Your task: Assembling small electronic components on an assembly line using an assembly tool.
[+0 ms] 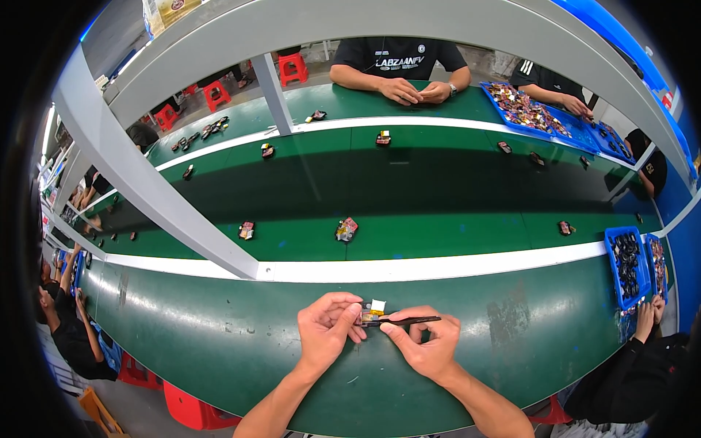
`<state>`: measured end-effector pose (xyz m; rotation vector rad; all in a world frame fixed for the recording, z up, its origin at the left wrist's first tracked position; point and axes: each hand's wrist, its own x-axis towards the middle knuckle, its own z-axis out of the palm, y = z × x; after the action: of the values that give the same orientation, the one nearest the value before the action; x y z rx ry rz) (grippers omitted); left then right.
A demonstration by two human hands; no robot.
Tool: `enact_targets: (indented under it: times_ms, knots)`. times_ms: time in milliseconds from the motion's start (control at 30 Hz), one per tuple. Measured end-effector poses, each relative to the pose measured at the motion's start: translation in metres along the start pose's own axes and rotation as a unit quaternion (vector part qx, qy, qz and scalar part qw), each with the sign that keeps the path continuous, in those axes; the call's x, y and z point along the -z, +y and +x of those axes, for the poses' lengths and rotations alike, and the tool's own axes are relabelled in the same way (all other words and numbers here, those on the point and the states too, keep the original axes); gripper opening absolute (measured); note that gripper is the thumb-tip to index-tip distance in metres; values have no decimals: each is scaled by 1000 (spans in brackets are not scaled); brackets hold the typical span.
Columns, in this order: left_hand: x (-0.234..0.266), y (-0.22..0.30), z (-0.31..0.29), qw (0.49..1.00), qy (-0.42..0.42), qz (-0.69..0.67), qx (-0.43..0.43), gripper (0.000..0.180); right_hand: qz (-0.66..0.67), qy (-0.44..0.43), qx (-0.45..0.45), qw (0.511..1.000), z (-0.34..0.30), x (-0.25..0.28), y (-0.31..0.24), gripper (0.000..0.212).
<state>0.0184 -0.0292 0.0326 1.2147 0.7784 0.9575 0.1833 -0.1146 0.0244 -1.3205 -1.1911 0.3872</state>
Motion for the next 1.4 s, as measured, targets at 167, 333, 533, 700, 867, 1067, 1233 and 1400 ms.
enact_targets:
  times_ms: [167,333,533,700,867,1067,1233,1400]
  knots:
    - [2,1,1,1000,3,9,-4,11,-5,-41,29,999,4,4,-7,16]
    - [1,0,0,1000,-2,9,-1,12,-18,-23,63,998,5,-1,-10,14]
    - [0,0,0,1000,-1,18,-6,12,-20,-38,68,997,6,0,-10,11]
    - [1,0,1,999,-14,29,21,13,-30,-61,99,993,9,1,-13,11]
    - [5,-1,5,997,-50,5,53,16,-56,-60,157,984,10,0,-13,12]
    - [2,1,4,997,-50,15,56,16,-72,-65,182,979,9,0,-9,13]
    - [-2,0,5,998,-36,44,41,15,-74,-69,210,972,6,1,0,19]
    - [9,-2,28,994,9,83,67,12,-70,-36,216,973,17,3,-7,18]
